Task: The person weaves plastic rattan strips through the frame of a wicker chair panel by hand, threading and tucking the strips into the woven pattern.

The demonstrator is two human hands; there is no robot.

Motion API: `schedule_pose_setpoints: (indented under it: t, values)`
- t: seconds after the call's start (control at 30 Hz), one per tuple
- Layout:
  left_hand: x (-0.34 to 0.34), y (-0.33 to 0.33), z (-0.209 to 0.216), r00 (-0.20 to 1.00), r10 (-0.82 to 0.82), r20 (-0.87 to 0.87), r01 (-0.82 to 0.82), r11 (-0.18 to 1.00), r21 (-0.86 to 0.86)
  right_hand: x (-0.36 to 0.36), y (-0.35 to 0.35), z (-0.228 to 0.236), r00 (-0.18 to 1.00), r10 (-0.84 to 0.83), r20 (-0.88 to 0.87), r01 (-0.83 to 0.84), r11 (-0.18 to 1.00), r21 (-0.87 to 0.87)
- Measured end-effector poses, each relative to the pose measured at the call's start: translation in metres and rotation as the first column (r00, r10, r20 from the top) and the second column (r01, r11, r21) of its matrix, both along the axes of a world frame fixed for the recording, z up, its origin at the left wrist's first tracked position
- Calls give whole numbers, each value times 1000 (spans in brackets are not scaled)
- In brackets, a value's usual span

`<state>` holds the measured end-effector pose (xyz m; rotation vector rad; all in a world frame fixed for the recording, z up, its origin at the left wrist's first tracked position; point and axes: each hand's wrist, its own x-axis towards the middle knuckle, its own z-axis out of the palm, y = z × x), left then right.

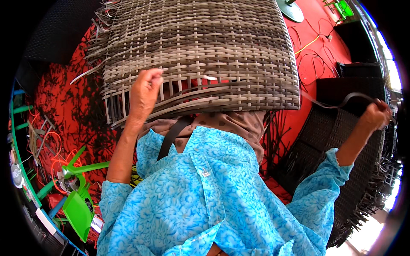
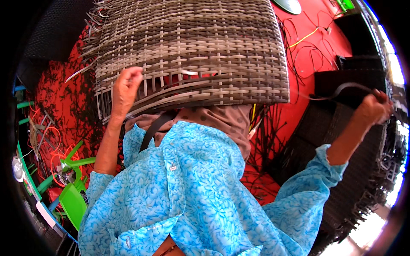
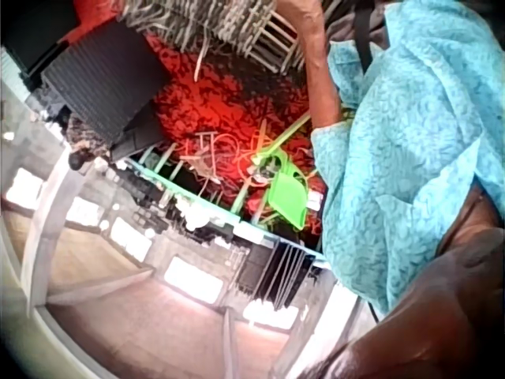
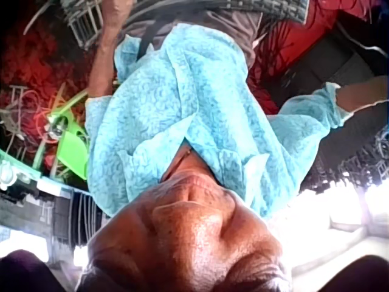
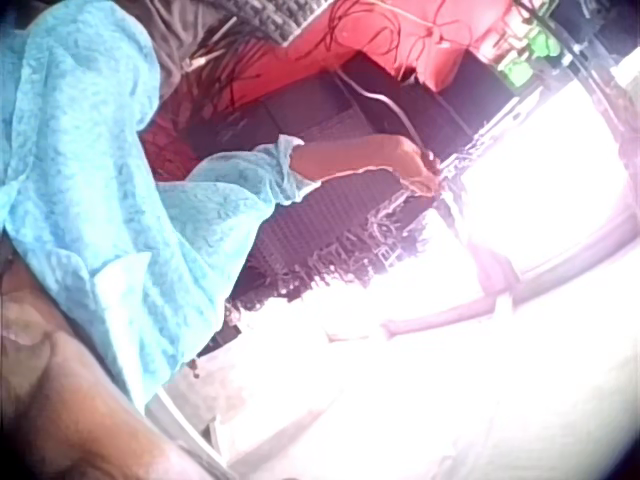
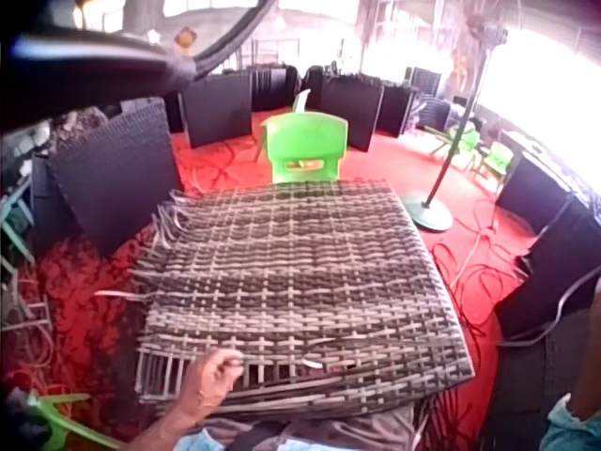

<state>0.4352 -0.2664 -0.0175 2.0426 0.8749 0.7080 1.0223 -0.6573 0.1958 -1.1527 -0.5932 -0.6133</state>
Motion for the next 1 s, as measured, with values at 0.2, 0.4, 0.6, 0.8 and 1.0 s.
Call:
schedule_pose_setpoints:
  t: [0.2, 0.4, 0.6, 0.8, 1.0]
  values:
    - [59, -56, -12, 962, -272, 8, 270, 959, 84, -130, 75, -4, 777, -224, 588, 579, 620, -529]
    - [99, -63, -22, 966, -239, 100, 226, 966, 122, -214, 138, -99, 917, 96, 387, 281, 533, -798]
    - [62, -59, -14, 966, -187, -181, 246, 881, 405, -277, 175, -137, 827, 539, 157, 35, 229, -973]
    - [56, -67, -12, 936, -313, -164, 349, 893, 283, -314, 205, -177, 730, 680, -65, -156, 74, -985]
    - [72, -47, -17, 944, -270, -187, 279, 960, 22, -327, 212, -189, 787, 587, -189, -235, 2, -972]
